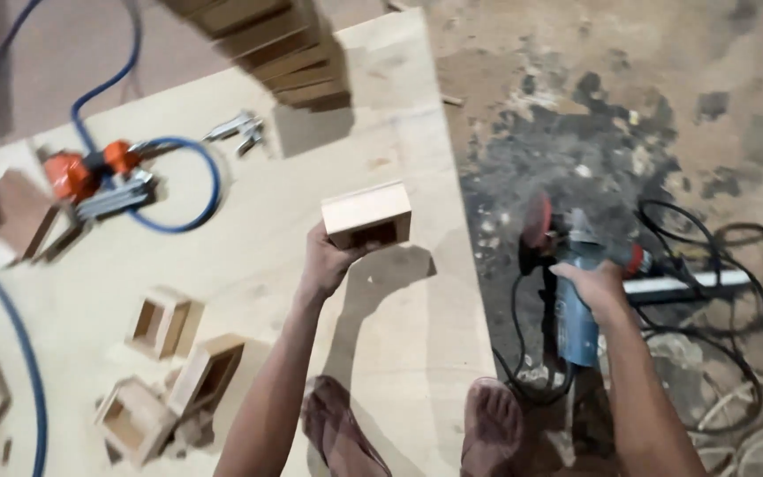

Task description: Sanding the edges and surfaces of small wooden boxes using an angle grinder with a sanding disc.

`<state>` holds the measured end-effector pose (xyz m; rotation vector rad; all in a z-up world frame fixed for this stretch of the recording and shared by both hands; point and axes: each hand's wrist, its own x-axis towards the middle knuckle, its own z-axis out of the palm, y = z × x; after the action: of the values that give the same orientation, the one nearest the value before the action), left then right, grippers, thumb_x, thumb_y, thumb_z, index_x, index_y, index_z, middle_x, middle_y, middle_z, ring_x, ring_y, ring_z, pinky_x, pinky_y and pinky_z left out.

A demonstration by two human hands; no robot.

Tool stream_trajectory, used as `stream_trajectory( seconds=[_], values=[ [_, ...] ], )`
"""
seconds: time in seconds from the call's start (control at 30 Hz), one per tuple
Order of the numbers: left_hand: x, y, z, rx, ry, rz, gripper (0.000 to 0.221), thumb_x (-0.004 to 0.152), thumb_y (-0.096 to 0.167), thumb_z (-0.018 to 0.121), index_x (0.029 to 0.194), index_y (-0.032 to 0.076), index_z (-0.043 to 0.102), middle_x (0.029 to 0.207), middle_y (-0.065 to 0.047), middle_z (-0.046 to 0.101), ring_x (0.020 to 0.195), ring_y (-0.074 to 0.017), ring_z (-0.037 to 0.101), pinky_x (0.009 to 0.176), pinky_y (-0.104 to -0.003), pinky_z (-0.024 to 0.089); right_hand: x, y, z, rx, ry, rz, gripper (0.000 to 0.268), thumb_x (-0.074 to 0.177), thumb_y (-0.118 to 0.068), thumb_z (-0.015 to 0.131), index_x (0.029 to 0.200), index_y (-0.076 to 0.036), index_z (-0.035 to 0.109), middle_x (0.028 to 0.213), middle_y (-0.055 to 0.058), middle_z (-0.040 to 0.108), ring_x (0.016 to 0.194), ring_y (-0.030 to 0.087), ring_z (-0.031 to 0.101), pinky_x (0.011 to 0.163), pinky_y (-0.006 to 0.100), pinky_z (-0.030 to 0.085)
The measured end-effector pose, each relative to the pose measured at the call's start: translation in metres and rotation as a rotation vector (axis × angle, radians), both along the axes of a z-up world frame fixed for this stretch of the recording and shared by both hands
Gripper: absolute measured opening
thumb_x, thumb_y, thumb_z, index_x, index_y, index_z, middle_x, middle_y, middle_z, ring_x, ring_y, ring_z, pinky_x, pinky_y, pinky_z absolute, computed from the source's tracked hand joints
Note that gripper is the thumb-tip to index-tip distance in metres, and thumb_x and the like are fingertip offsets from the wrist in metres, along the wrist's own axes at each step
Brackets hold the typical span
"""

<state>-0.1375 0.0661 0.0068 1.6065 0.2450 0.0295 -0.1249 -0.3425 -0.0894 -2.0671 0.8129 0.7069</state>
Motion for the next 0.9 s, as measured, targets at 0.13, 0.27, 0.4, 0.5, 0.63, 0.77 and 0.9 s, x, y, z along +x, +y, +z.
stream_trajectory(
  seconds=[0.13, 0.27, 0.4, 0.5, 0.63, 0.77, 0.9],
  values=[
    [-0.042, 0.026, -0.001, -0.395, 0.078, 0.123, 0.026, 0.082, 0.018, 0.076, 0.098, 0.012, 0.056, 0.078, 0.003, 0.056, 0.069, -0.0135, 0.062, 0.07, -0.032, 0.058, 0.001, 0.009, -0.041, -0.028, -0.086, 0.008, 0.075, 0.064, -0.037, 0.087, 0.113, 0.012, 0.059, 0.11, 0.039, 0.059, 0.102, 0.053, 0.059, 0.075, 0.063, 0.052],
    [-0.082, 0.091, -0.024, -0.537, 0.085, 0.075, 0.038, 0.082, 0.033, 0.075, 0.102, 0.008, 0.055, 0.071, 0.004, 0.052, 0.06, -0.0065, 0.048, 0.052, -0.019, 0.04, -0.011, 0.016, -0.02, 0.077, -0.215, -0.017, 0.035, 0.068, -0.028, 0.083, 0.089, -0.003, 0.07, 0.083, 0.004, 0.064, 0.072, 0.018, 0.059, 0.059, 0.039, 0.046],
    [-0.122, 0.158, -0.002, -0.437, 0.232, 0.399, 0.028, 0.079, 0.036, 0.072, 0.089, 0.011, 0.063, 0.076, -0.001, 0.062, 0.065, -0.0137, 0.058, 0.057, -0.026, 0.045, -0.015, 0.023, -0.019, 0.182, -0.272, 0.009, 0.036, 0.071, -0.022, 0.081, 0.101, -0.008, 0.067, 0.094, 0.001, 0.065, 0.08, 0.015, 0.059, 0.067, 0.035, 0.048],
    [-0.16, 0.231, 0.029, -0.374, 0.265, 0.541, 0.021, 0.08, 0.033, 0.071, 0.087, 0.015, 0.063, 0.074, 0.001, 0.062, 0.065, -0.0127, 0.059, 0.06, -0.026, 0.047, -0.013, 0.034, 0.006, 0.127, -0.22, -0.018, 0.038, 0.07, -0.023, 0.083, 0.1, -0.005, 0.067, 0.093, 0.001, 0.064, 0.078, 0.016, 0.059, 0.061, 0.037, 0.049],
    [-0.205, 0.266, 0.104, 0.068, 0.58, 0.52, 0.055, 0.089, 0.043, 0.057, 0.129, 0.005, 0.051, 0.112, -0.005, 0.06, 0.092, -0.0164, 0.06, 0.081, -0.026, 0.053, -0.017, 0.024, 0.005, 0.061, -0.145, -0.08, 0.044, 0.071, -0.022, 0.085, 0.101, 0.0, 0.062, 0.092, 0.005, 0.063, 0.076, 0.017, 0.06, 0.056, 0.041, 0.049],
    [-0.229, 0.391, 0.042, 1.23, 0.556, 0.953, 0.098, 0.074, 0.075, 0.081, 0.132, 0.002, 0.051, 0.105, -0.012, 0.061, 0.101, -0.0316, 0.056, 0.087, -0.043, 0.042, -0.018, 0.029, 0.022, -0.019, -0.066, -0.108, 0.051, 0.074, -0.023, 0.083, 0.109, 0.005, 0.058, 0.099, 0.009, 0.062, 0.084, 0.022, 0.06, 0.061, 0.043, 0.045],
    [-0.079, 0.317, 0.1, 1.211, -0.319, 0.767, 0.058, 0.095, 0.021, 0.088, 0.129, -0.001, 0.046, 0.118, -0.017, 0.049, 0.106, -0.0323, 0.052, 0.092, -0.042, 0.045, -0.018, 0.007, 0.006, 0.061, -0.209, -0.136, 0.042, 0.068, -0.015, 0.083, 0.103, -0.002, 0.064, 0.092, 0.009, 0.064, 0.077, 0.021, 0.059, 0.063, 0.041, 0.049]
  ],
)
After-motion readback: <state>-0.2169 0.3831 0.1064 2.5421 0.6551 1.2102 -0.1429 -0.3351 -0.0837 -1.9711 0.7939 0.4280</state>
